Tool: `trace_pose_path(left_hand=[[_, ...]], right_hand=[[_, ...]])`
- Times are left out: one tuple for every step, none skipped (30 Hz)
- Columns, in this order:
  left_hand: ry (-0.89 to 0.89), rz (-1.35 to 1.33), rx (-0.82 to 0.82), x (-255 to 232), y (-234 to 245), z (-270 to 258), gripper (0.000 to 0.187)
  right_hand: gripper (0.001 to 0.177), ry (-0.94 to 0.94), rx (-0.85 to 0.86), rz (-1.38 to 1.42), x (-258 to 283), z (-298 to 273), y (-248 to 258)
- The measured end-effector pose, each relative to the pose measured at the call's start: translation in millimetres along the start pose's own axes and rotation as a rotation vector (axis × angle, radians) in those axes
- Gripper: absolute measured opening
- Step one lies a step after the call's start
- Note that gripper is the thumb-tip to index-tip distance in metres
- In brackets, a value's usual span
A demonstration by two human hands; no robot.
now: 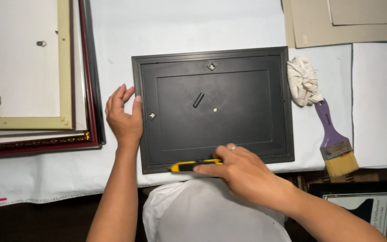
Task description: Disassembling a picture frame and cleaning the glass with a brush.
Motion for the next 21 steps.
trace_pose_path(left_hand=[[0.006,0.010,-0.001,0.5,0.9,-0.8,0.040],[0.009,-0.001,0.003,0.9,1.6,-1.5,0.040],[0.008,-0.017,0.002,0.1,-0.4,1.0,0.041],[0.008,-0.014,-0.005,10.9,-4.6,-0.1,0.041],[-0.010,-0.046,-0.037,20.3,-9.1,-2.0,0.040],[-0.029,-0.078,-0.069,29.8,-13.9,-3.9,0.040],[-0.026,-0.078,-0.071,30.2,-13.2,-4.1,0.040],[-0.025,-0.076,-0.068,30.4,-12.9,-4.5,0.040],[-0.025,-0.076,-0.066,30.1,-13.5,-3.7,0.040],[-0.024,-0.078,-0.069,29.7,-13.9,-2.8,0.040],[-0.024,-0.081,-0.062,29.7,-13.3,-3.1,0.040],[-0.024,-0.084,-0.055,29.5,-12.8,-3.4,0.040],[-0.026,-0.083,-0.055,20.4,-7.7,-2.1,0.040],[-0.005,-0.052,-0.024,11.7,-3.8,-0.9,0.040],[0.015,-0.023,0.010,2.7,-0.7,-0.2,0.040],[0.013,-0.025,0.013,3.1,-0.1,0.0,0.040],[0.014,-0.021,0.014,3.2,-0.4,0.0,0.040],[0.015,-0.016,0.015,3.3,-0.8,-0.1,0.040],[0.014,-0.021,0.019,2.6,0.2,0.0,0.040],[0.012,-0.019,0.019,1.6,1.2,0.1,0.040],[0.008,-0.020,0.020,-0.2,1.0,0.5,0.040]], right_hand=[[0.049,0.007,0.005,0.007,2.8,9.5,-7.1],[0.047,0.029,-0.014,0.021,6.2,19.0,-13.6],[0.044,0.051,-0.038,0.026,7.8,29.4,-18.1],[0.044,0.058,-0.038,0.025,8.6,34.4,-21.8],[0.043,0.045,0.004,0.022,8.7,38.3,-26.5],[0.043,0.032,0.045,0.018,8.7,42.2,-31.2],[0.043,0.033,0.048,0.018,10.8,43.6,-32.9],[0.042,0.042,0.044,-0.004,12.9,44.9,-34.5],[0.042,0.051,0.039,-0.027,14.2,46.4,-35.4],[0.042,0.053,0.040,-0.030,15.6,46.6,-31.2],[0.043,0.055,0.068,-0.044,18.2,46.3,-28.7],[0.045,0.057,0.096,-0.058,20.6,45.8,-26.1],[0.045,0.057,0.095,-0.057,19.2,41.1,-21.1],[0.051,0.029,0.112,-0.069,16.8,36.4,-16.6],[0.059,-0.002,0.130,-0.080,14.5,30.8,-12.2],[0.059,-0.006,0.129,-0.080,9.1,22.8,-8.5],[0.057,-0.014,0.115,-0.100,3.1,14.4,-4.1],[0.055,-0.021,0.102,-0.120,-2.9,5.8,0.4],[0.055,-0.028,0.102,-0.121,-8.9,-2.1,5.8],[0.056,-0.069,0.126,-0.142,-16.1,-10.5,10.8],[0.057,-0.113,0.150,-0.165,-23.5,-19.7,16.4]])
Point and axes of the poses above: each hand's wrist, its own z-axis towards the middle knuckle, its own y-axis out of the back of the hand, x = y × z, the point moved 3 cm from there along z, towards the middle knuckle, and after that the axes turned 2 degrees about y, right-handed, at the moved point
